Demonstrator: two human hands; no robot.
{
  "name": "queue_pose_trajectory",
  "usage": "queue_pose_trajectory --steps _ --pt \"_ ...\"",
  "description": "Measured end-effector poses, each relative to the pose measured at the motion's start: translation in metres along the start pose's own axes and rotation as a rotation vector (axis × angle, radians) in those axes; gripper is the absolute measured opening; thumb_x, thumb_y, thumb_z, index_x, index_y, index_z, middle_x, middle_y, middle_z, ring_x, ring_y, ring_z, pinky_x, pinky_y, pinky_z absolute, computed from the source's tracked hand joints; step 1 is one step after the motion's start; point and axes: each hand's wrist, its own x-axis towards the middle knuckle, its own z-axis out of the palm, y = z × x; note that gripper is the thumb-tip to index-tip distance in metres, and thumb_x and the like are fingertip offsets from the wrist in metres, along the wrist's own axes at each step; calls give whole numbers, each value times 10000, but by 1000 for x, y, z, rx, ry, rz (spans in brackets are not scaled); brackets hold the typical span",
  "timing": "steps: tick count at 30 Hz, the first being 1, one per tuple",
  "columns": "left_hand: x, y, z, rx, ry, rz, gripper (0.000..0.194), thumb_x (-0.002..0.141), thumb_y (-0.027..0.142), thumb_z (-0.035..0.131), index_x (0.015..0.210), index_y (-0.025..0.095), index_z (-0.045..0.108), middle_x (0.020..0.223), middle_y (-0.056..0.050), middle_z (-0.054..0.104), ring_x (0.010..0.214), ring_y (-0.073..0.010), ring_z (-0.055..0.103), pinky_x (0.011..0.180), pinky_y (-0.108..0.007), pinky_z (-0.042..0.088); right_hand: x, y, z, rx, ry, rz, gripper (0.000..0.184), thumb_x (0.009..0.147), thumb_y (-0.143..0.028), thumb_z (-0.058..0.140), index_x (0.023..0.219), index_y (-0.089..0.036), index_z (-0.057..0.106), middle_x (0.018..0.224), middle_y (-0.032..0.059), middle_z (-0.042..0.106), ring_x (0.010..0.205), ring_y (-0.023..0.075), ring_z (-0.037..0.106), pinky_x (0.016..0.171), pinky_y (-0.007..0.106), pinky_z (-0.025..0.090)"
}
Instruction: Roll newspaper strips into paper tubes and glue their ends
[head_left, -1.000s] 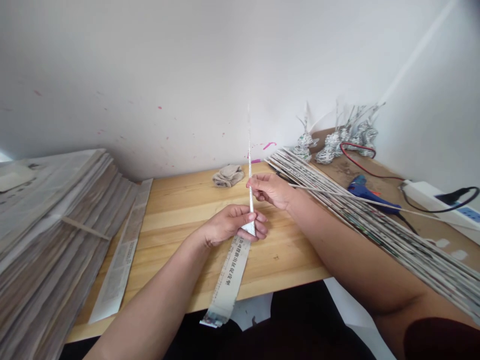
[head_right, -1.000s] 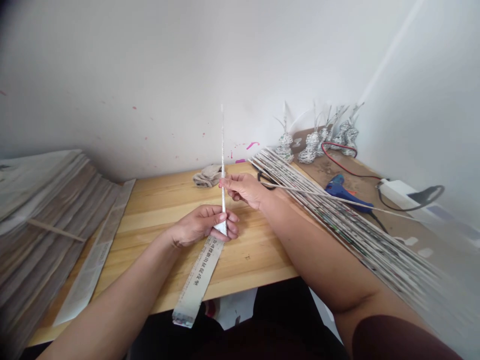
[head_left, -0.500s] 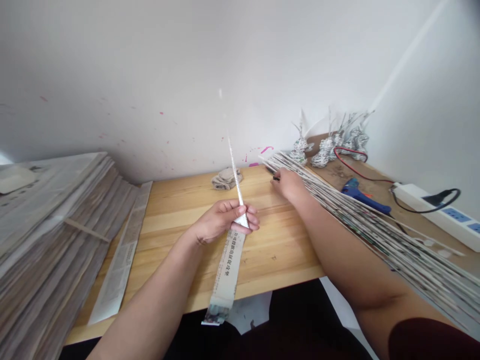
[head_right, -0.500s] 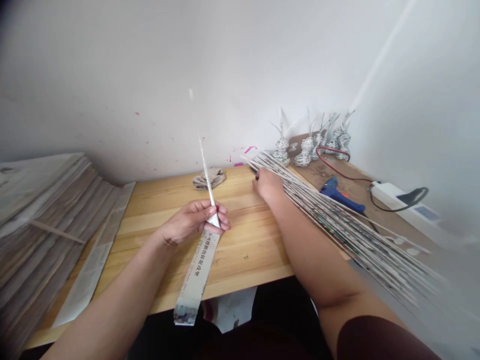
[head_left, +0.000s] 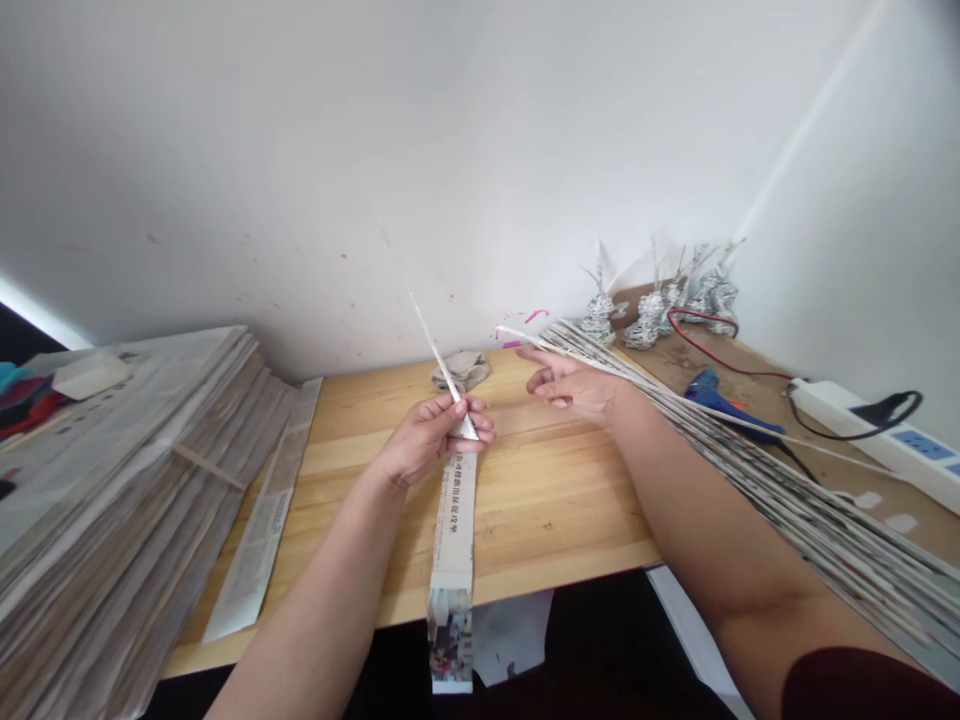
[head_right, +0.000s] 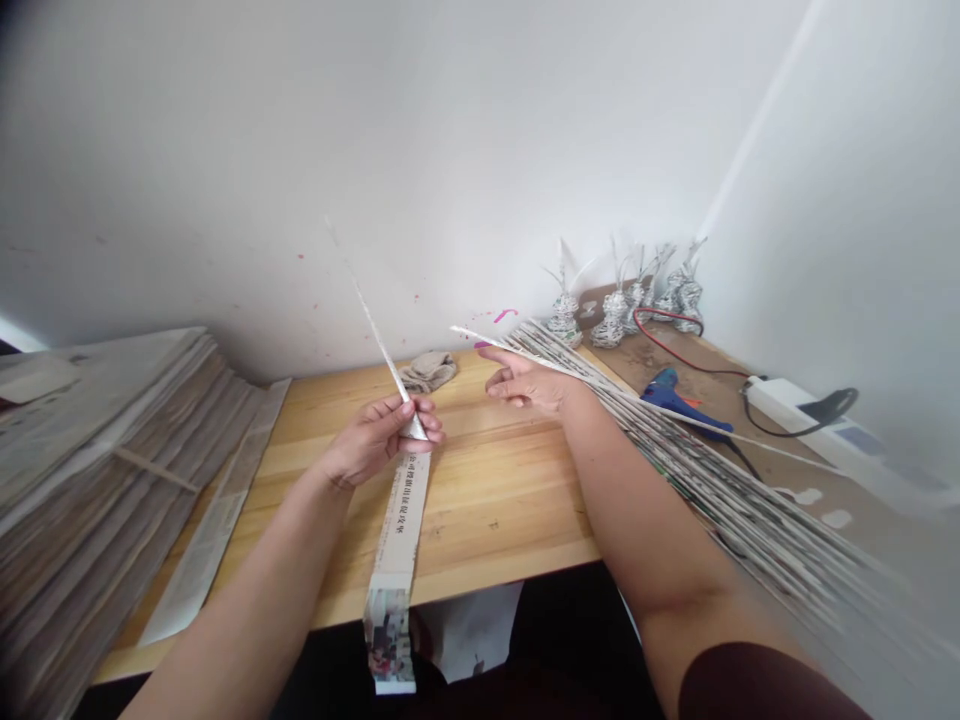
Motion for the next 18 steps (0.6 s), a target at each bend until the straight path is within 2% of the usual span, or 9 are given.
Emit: queue_pose_trajectory --steps 2,3,4,6,8,9,12,15,18 --pt "2 -1 -3 -7 21 -4 331 825 358 693 1032 106 642 886 -111 722 819 -216 723 709 -299 598 -1 -1 1 171 -137 8 905 584 -299 856 1390 -278 445 866 1 645 610 95 504 466 176 317" --pt "3 -2 -5 -8 37 -7 334 822 358 696 1033 105 640 884 -110 720 820 -214 722 711 -299 599 0 -2 2 261 -151 -13 895 575 -341 862 1373 -278 462 859 -4 645 615 97 507 470 176 327" --pt "4 -2 -7 -8 57 -7 337 818 356 701 1032 104 638 881 -108 717 820 -210 720 713 -297 600 2 -2 3 359 -122 -54 847 588 -391 854 1344 -276 492 835 -15 639 612 94 505 473 174 332" --pt "5 -4 -10 -4 90 -2 342 809 352 709 1034 103 637 886 -108 714 823 -205 716 715 -294 601 8 -2 5 550 25 -139 640 677 -484 788 1235 -253 577 744 -40 608 579 82 488 464 164 332" --pt "5 -4 -11 7 115 14 351 807 357 711 1040 105 638 894 -106 713 821 -203 715 713 -296 601 15 0 4 685 192 -157 465 787 -547 674 1096 -201 638 664 -38 572 537 79 471 441 163 327" --pt "5 -4 -10 13 130 27 354 805 362 711 1041 107 639 892 -102 713 822 -203 715 714 -298 600 18 2 3 718 258 -147 444 826 -568 618 1038 -179 650 645 -28 566 525 83 469 430 167 327" --pt "3 4 -5 42 186 84 357 803 377 710 1035 113 645 895 -93 719 832 -198 713 724 -301 596 24 6 -1 707 393 -119 443 893 -579 503 918 -162 651 640 5 583 528 101 495 435 186 359" --pt "-9 27 -3 78 269 193 354 791 387 718 1015 121 655 913 -91 728 845 -196 710 748 -314 592 26 8 -5 524 529 -126 403 941 -508 435 802 -175 614 648 33 607 570 124 549 476 206 405" --pt "-46 56 -15 141 433 351 345 781 411 723 996 149 656 886 -70 731 876 -209 710 786 -329 587 27 6 -4 250 612 -125 398 962 -451 376 753 -178 577 679 56 621 618 139 589 508 224 434"
